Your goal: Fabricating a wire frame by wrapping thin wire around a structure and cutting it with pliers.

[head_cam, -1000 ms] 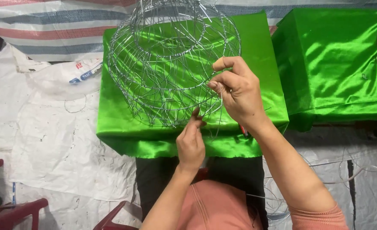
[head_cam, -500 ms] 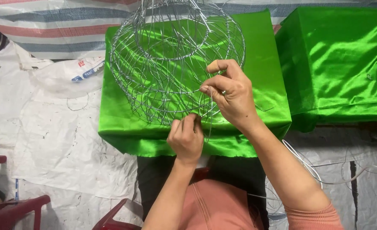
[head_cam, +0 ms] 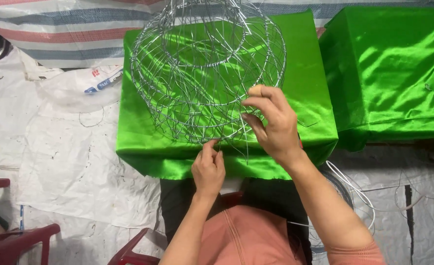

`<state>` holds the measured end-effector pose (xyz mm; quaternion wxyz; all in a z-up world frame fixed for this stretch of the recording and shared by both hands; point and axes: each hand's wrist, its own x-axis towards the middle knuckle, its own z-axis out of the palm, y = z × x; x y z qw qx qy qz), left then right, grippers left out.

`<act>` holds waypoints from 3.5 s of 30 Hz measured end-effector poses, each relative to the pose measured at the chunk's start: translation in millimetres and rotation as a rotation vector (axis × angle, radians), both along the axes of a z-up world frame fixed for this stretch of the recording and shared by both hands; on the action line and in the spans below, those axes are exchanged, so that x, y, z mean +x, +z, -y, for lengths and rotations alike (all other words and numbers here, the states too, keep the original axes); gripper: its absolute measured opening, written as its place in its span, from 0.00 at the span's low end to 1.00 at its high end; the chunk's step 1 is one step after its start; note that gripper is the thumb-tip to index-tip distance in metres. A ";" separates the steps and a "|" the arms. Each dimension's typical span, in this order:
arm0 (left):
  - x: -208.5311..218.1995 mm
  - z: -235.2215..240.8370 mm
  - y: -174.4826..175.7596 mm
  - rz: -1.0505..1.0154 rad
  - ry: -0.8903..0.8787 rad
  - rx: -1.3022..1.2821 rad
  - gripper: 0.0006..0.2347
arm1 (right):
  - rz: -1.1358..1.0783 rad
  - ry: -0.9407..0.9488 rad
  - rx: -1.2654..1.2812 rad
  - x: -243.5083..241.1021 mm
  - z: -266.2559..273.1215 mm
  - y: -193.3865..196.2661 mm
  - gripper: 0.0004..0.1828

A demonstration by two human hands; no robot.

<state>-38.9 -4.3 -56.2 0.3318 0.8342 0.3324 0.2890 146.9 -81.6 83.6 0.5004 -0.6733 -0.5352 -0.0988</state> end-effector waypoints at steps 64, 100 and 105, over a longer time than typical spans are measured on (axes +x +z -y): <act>-63.2 29.6 5.9 -0.500 -0.348 -0.016 0.14 | -0.313 -0.238 -0.056 -27.7 -7.8 -64.4 0.22; 43.9 -31.3 95.4 -0.039 0.114 0.813 0.22 | -0.608 0.057 -0.152 -13.5 -8.5 -46.1 0.08; 42.5 -28.5 89.9 -0.152 0.073 0.535 0.13 | -0.726 0.104 -0.140 -21.4 -10.2 -41.2 0.09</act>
